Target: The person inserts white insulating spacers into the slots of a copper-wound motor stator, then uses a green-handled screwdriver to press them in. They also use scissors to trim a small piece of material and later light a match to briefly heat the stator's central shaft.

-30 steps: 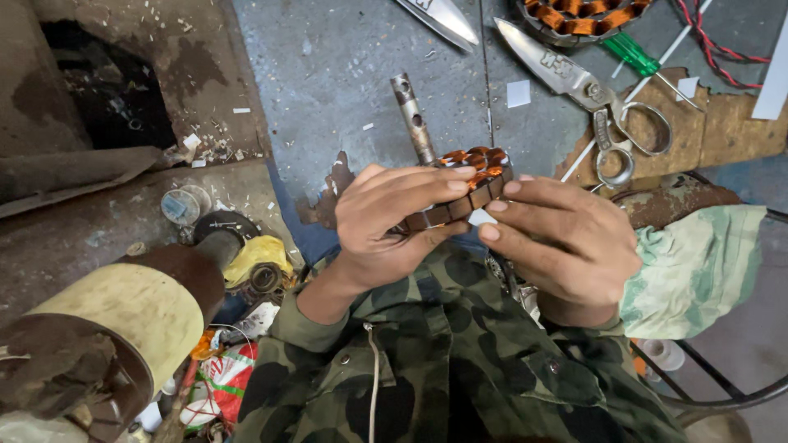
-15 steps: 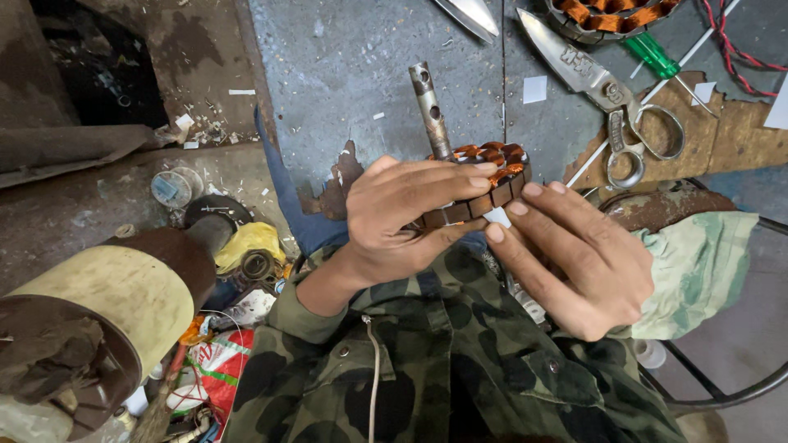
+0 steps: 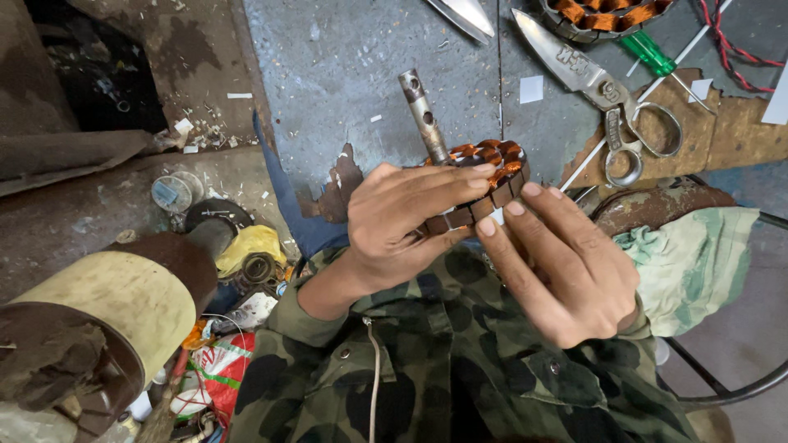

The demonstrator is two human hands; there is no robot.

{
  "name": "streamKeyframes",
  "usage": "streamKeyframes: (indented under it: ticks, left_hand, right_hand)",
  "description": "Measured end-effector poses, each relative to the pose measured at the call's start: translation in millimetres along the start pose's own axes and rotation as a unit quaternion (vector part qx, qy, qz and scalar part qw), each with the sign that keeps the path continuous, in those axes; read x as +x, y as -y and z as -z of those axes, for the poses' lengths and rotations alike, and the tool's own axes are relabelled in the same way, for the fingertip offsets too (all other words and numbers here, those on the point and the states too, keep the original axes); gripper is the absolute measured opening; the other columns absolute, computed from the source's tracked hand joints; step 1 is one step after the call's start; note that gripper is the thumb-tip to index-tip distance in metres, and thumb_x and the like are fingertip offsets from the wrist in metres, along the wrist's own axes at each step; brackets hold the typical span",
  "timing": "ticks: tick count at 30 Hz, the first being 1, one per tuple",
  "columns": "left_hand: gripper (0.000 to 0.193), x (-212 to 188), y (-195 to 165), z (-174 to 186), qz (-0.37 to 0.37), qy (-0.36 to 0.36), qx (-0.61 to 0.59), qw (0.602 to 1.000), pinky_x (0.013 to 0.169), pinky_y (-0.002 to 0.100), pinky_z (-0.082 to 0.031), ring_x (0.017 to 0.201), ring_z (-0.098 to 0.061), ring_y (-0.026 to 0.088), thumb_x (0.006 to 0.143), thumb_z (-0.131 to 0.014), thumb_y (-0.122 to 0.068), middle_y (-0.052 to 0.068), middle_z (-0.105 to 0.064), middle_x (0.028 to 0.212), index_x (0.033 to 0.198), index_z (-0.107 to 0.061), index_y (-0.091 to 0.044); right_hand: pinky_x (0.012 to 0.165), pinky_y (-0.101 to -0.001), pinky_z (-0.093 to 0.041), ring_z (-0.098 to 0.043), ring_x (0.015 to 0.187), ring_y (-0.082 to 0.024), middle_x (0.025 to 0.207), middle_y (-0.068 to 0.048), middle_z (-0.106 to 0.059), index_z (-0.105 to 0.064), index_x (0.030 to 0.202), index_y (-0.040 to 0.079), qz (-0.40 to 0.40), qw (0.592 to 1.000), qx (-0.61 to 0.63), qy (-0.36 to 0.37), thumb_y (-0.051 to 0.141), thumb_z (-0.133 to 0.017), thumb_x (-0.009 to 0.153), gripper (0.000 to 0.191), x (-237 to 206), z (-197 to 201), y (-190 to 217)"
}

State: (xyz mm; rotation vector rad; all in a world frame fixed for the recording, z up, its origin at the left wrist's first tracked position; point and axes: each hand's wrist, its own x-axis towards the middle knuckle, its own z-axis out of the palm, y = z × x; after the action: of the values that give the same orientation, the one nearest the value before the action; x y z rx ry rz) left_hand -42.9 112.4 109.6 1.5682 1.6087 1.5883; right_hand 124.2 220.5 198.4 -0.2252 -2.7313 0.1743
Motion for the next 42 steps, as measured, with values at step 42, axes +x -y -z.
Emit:
streamKeyframes:
  ticks: [42]
  left_hand:
    - [0.048,-14.1,4.3,-4.9,-0.068,-0.019,0.036,0.997,0.085,0.028,-0.050,0.109,-0.075,0.015,0.080,-0.096,-0.033,-0.001,-0.075,0.117,0.118,-0.071,-0.016]
  right_hand:
    - [0.122,-0.0493,-0.042,-0.070,0.118,-0.033,0.113,-0.017,-0.070,-0.069,0.113,-0.002,-0.170,0.890,0.388,-0.166,0.041,-0.072,0.098,0.046,-52.2,-85.2,-13.1]
